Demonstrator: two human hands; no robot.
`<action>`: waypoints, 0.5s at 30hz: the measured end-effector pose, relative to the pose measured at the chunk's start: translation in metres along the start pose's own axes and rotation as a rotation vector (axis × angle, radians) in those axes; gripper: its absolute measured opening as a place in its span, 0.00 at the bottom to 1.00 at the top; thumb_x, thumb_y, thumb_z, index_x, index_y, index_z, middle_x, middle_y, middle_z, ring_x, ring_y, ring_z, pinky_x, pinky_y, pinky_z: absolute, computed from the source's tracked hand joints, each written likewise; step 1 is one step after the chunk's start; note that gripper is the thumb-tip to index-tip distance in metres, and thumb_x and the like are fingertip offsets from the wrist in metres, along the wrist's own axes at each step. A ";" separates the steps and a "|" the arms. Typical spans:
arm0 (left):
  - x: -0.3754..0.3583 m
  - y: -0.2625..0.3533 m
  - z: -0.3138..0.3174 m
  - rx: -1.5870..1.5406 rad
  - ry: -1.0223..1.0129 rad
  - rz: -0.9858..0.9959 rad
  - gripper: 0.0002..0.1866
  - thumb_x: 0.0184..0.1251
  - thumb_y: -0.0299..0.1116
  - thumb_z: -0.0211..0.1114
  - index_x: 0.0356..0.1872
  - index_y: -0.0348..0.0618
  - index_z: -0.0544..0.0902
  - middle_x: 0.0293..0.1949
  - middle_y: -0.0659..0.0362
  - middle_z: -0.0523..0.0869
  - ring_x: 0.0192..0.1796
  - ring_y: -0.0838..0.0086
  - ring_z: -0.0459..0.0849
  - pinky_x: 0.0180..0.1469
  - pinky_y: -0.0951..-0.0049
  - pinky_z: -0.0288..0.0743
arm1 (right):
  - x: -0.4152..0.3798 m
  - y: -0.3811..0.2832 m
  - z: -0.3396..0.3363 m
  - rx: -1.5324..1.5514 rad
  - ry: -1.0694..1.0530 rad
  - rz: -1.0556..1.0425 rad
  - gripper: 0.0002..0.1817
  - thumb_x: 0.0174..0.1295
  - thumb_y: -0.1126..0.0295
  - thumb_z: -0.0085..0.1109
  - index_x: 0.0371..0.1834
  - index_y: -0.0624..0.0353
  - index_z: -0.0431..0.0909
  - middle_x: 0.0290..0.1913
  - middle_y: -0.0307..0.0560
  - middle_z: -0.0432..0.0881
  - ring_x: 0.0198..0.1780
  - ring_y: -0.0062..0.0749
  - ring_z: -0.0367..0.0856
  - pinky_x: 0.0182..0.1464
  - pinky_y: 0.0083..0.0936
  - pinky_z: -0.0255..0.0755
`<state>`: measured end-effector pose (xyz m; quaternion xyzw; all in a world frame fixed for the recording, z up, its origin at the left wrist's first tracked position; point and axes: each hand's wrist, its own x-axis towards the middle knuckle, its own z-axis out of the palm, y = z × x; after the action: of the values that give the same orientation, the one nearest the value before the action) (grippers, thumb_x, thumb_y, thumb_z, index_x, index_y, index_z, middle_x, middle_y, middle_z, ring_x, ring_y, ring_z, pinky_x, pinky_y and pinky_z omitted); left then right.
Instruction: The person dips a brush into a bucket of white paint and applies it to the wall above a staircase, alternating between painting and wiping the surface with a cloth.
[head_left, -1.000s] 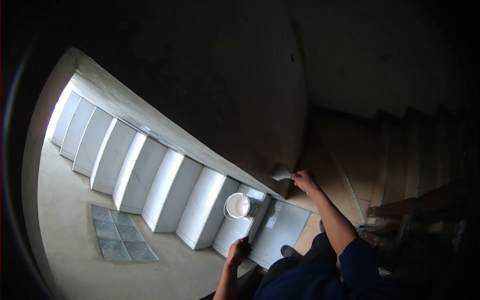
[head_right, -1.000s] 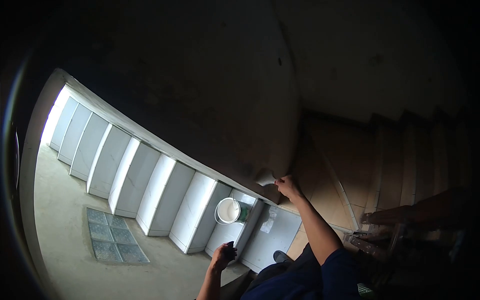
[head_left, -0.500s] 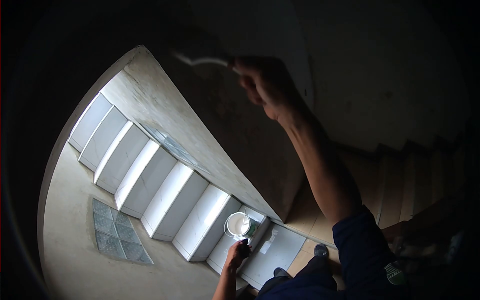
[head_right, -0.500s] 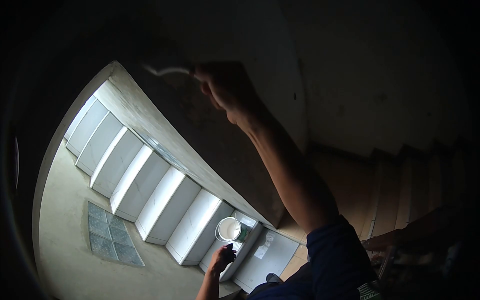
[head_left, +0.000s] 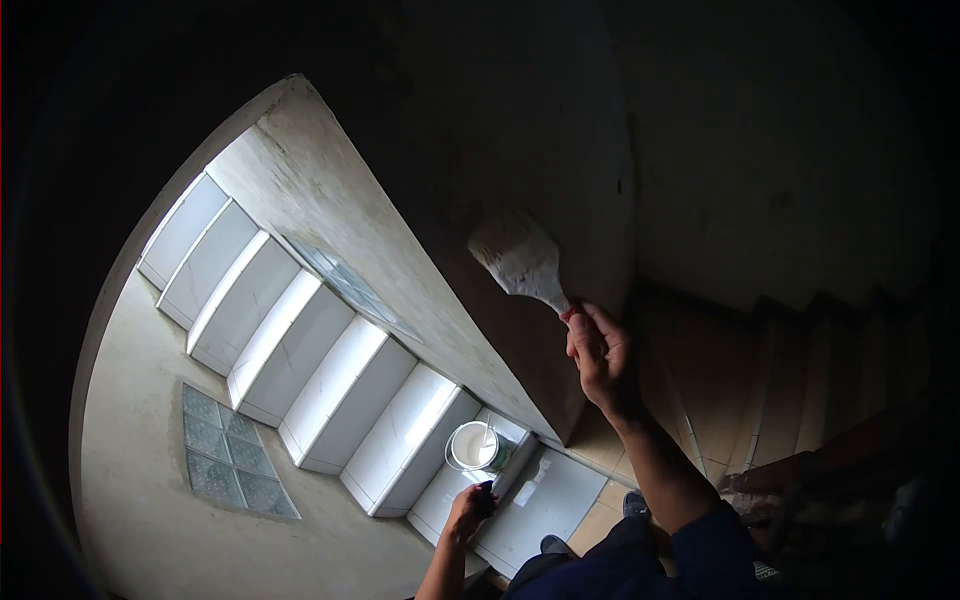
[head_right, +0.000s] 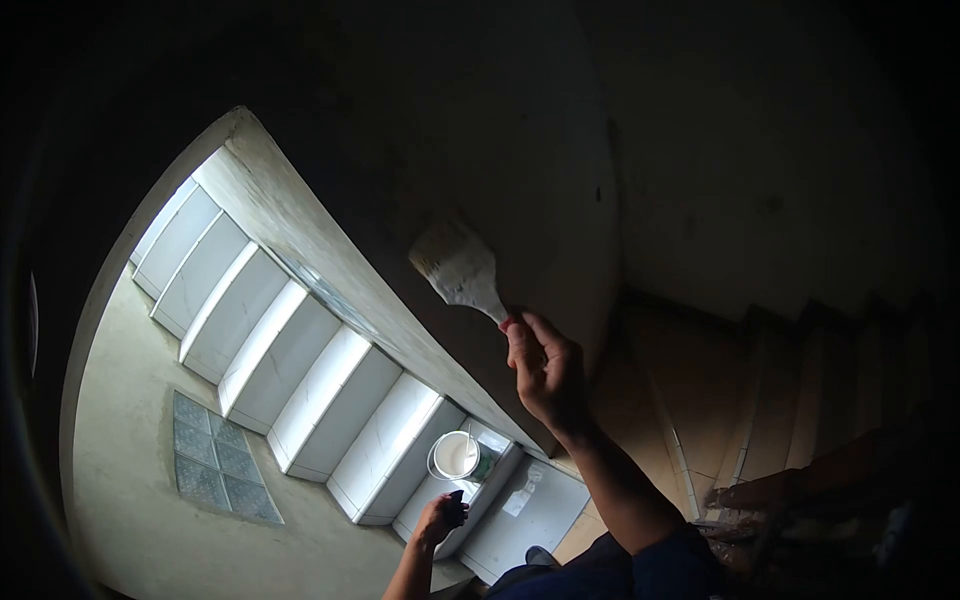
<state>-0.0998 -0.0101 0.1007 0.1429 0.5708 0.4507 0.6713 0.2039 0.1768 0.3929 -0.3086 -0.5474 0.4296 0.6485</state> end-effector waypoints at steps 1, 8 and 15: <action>0.001 0.003 0.002 0.004 -0.010 0.016 0.18 0.66 0.40 0.51 0.53 0.41 0.70 0.39 0.48 0.82 0.36 0.62 0.81 0.37 0.65 0.75 | 0.008 -0.020 0.010 -0.120 0.020 -0.168 0.12 0.71 0.69 0.47 0.48 0.67 0.76 0.22 0.39 0.73 0.26 0.21 0.75 0.31 0.18 0.70; -0.001 0.004 0.001 -0.010 0.010 0.038 0.20 0.70 0.38 0.47 0.56 0.36 0.70 0.37 0.48 0.83 0.34 0.65 0.81 0.36 0.67 0.75 | 0.002 -0.032 0.106 -0.605 0.076 -0.474 0.31 0.64 0.80 0.48 0.69 0.77 0.51 0.44 0.66 0.72 0.43 0.51 0.77 0.41 0.33 0.77; -0.008 -0.010 -0.041 -0.088 0.049 0.039 0.20 0.69 0.38 0.46 0.55 0.37 0.69 0.36 0.47 0.82 0.33 0.61 0.81 0.35 0.65 0.74 | -0.003 -0.001 0.208 -0.506 0.081 -0.358 0.37 0.63 0.77 0.46 0.68 0.86 0.36 0.59 0.82 0.61 0.48 0.56 0.72 0.46 0.37 0.77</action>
<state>-0.1318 -0.0350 0.0863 0.1133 0.5638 0.4916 0.6539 0.0012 0.1588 0.4366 -0.3756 -0.6563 0.1461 0.6378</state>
